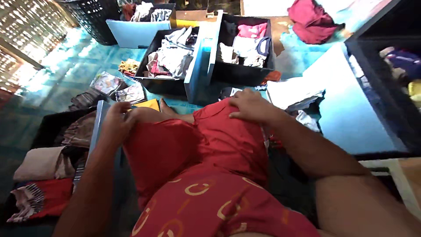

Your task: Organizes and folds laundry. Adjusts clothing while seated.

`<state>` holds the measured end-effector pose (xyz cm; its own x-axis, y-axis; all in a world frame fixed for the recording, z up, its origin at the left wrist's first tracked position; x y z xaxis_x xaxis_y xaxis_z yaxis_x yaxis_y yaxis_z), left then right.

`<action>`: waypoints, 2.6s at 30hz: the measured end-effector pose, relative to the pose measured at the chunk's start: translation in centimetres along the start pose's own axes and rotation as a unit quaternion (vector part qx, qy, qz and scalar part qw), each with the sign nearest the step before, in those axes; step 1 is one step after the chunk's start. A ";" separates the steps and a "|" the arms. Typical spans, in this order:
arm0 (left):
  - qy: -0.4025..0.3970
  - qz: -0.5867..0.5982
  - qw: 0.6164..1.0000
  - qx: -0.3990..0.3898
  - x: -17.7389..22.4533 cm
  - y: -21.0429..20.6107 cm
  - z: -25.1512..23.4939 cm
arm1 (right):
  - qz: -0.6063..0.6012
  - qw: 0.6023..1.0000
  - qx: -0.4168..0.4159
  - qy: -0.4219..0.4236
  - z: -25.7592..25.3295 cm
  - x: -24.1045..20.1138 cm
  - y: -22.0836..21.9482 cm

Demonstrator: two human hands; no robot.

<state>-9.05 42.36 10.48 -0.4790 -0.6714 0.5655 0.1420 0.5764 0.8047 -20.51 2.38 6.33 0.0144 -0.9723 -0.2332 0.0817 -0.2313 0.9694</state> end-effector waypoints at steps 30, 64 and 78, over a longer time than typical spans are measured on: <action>-0.157 -0.054 0.889 -0.426 -6.1 -12.2 -17.3 | -0.172 0.880 0.054 -0.440 -5.7 11.3 -1.1; -0.088 -0.169 0.971 -0.146 0.9 -23.9 -52.8 | -0.089 0.995 -0.019 -0.044 -36.5 -1.9 -7.9; 0.276 0.462 0.835 0.115 -8.9 -24.5 -54.6 | -0.080 0.995 -0.049 -0.042 -37.4 -2.0 -8.6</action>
<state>39.01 8.78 -4.42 0.2250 0.0331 0.9738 0.0293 0.9987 -0.0407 16.07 7.49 -4.37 -0.0904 -0.9236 -0.3725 0.1736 -0.3829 0.9073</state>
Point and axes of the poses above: each hand's wrist, its own z-axis away from the middle knuckle, its own y-axis out of the back of the hand, x = y × z, the point moved 5 cm from there along -z, towards the middle knuckle, and after that the axes turned 5 degrees about -y, right-handed, at the moved point
